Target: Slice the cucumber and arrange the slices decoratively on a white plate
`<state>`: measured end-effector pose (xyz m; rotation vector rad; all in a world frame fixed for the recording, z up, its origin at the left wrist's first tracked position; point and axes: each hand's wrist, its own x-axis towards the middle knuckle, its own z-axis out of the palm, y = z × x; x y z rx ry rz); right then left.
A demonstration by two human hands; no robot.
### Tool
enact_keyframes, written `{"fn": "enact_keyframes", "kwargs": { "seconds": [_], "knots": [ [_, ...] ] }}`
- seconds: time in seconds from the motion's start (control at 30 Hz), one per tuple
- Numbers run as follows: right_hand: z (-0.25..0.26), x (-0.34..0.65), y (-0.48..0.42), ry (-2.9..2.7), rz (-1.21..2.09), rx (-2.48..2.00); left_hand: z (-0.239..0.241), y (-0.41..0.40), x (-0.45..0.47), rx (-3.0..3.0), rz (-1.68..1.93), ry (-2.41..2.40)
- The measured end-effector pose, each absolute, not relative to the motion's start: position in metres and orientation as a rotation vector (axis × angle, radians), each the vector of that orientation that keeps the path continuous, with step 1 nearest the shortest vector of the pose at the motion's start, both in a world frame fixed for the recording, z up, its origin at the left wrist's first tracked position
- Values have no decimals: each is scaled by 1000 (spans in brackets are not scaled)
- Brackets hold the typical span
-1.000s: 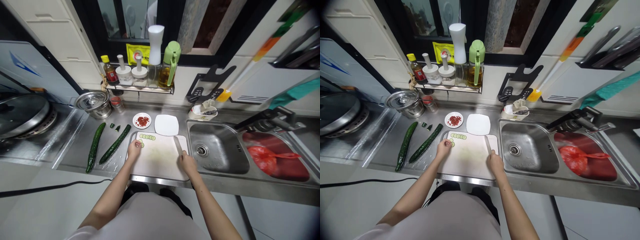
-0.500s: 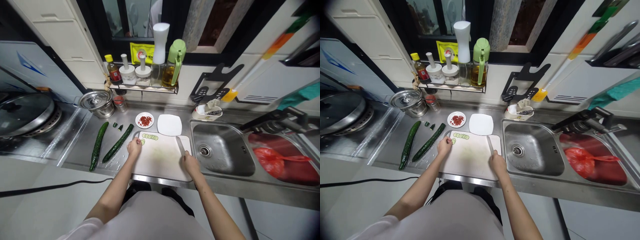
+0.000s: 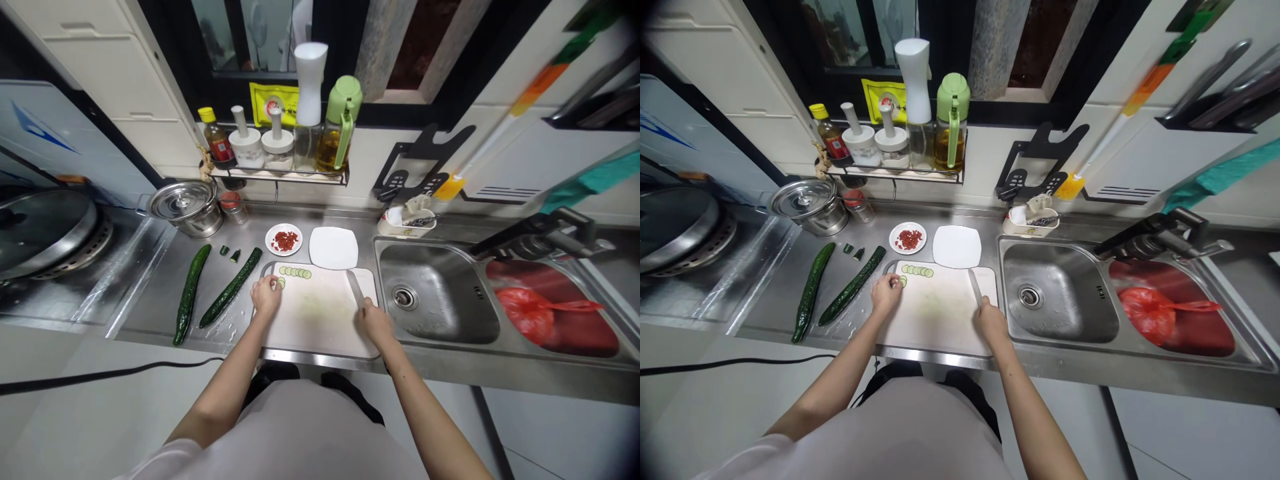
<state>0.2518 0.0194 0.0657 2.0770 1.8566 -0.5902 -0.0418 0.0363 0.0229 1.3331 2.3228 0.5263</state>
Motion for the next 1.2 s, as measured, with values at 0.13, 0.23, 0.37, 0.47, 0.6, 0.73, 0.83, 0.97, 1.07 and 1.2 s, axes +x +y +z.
{"fn": "enact_keyframes", "kwargs": {
  "seconds": [0.13,0.23,0.37,0.47,0.6,0.73,0.83,0.97,1.07,1.2],
  "knots": [
    [63,253,20,1858,-581,2081,25,45,-26,1523,548,2226],
    [62,255,20,1858,-594,2084,28,60,-11,1709,489,2069],
    [63,255,20,1848,-623,2094,30,81,6,1847,322,1971],
    [64,254,20,1839,-624,2092,28,90,11,1914,252,1923],
    [65,254,19,1836,-629,2083,27,93,14,1987,246,1901],
    [66,254,18,1839,-633,2091,32,91,17,1937,331,1939],
    [66,253,18,1834,-629,2096,34,83,17,1655,443,1943],
    [65,254,19,1857,-603,2094,27,64,16,1292,485,1843],
    [65,254,18,1869,-598,2078,21,51,16,1295,465,1852],
    [68,254,17,1874,-613,2045,20,44,17,1442,424,1915]
  ]
}}
